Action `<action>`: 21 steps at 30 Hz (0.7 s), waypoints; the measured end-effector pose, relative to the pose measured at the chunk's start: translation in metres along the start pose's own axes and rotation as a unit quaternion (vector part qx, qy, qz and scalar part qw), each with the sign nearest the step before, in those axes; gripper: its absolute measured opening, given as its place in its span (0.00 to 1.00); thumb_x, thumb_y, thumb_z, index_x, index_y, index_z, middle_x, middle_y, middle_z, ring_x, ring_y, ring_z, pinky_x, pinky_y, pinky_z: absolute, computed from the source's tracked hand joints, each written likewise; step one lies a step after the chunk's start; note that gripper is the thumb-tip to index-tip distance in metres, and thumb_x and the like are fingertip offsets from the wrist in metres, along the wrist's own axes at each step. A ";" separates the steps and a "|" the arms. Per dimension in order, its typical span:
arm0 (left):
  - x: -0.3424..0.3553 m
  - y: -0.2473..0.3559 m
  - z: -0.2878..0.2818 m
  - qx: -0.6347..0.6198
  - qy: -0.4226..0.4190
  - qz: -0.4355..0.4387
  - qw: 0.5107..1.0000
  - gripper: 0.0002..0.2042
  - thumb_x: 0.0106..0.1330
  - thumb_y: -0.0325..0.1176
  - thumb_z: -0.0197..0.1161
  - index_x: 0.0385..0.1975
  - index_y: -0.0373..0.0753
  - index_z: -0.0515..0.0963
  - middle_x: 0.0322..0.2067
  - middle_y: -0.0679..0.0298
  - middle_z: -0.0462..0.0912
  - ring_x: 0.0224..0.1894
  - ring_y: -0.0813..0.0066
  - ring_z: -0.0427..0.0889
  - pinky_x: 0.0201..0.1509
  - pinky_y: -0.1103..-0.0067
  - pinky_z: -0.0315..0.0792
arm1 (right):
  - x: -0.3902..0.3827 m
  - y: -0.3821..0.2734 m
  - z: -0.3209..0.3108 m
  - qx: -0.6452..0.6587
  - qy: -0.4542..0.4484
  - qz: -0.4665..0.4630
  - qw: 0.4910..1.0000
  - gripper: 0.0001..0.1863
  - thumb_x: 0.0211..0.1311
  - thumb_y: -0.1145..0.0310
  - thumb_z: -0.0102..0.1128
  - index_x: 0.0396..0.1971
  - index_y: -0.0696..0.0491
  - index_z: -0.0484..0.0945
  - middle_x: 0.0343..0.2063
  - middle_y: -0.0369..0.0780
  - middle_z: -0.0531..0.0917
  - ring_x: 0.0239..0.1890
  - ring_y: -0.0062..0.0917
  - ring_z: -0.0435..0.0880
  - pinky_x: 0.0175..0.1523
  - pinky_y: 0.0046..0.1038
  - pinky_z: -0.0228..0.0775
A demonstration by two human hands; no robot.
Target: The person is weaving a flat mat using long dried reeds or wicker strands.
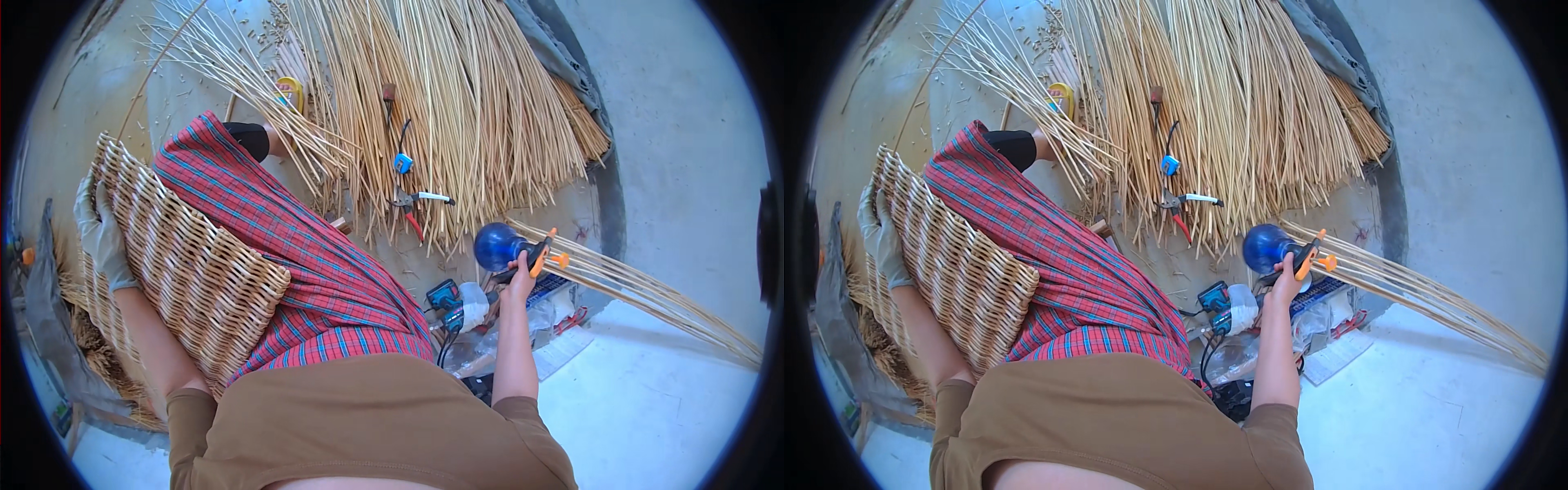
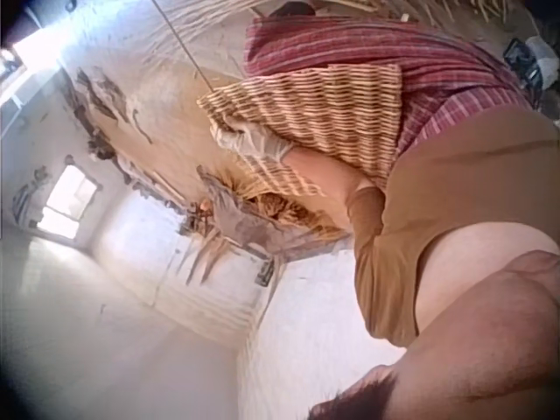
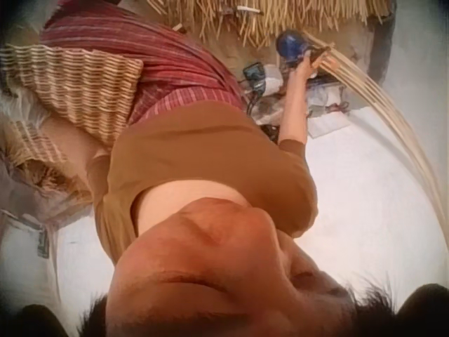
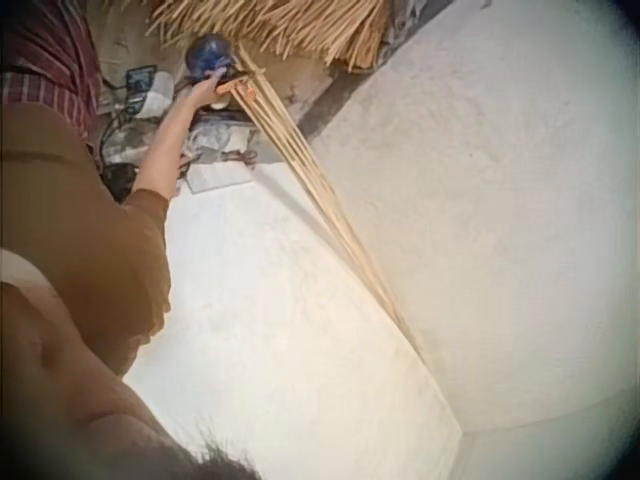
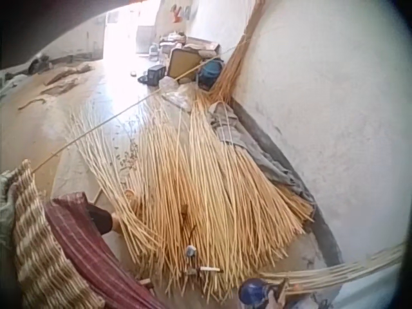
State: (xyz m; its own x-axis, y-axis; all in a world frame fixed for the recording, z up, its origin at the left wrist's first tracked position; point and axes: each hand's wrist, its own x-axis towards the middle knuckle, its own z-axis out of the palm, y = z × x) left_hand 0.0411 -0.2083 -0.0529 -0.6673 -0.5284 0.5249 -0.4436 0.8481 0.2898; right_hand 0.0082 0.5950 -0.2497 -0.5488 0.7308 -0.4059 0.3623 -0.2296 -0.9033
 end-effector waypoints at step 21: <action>0.001 0.035 -0.016 0.000 0.032 0.010 0.999 0.18 0.78 0.38 0.64 0.64 0.40 0.82 0.64 0.52 0.82 0.69 0.57 0.78 0.75 0.66 0.68 | -0.030 0.040 0.157 -0.458 -0.453 -0.108 0.757 0.15 0.75 0.59 0.66 0.42 0.57 0.87 0.23 0.36 0.86 0.25 0.21 0.84 0.34 0.25 0.75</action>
State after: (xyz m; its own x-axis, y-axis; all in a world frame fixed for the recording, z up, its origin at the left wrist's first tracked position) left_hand 0.0346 -0.1782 -0.0293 -0.6369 -0.5071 0.5807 -0.4304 0.8588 0.2780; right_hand -0.0786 0.4632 -0.2954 -0.8110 -0.1481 -0.5661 0.3339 0.6773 -0.6556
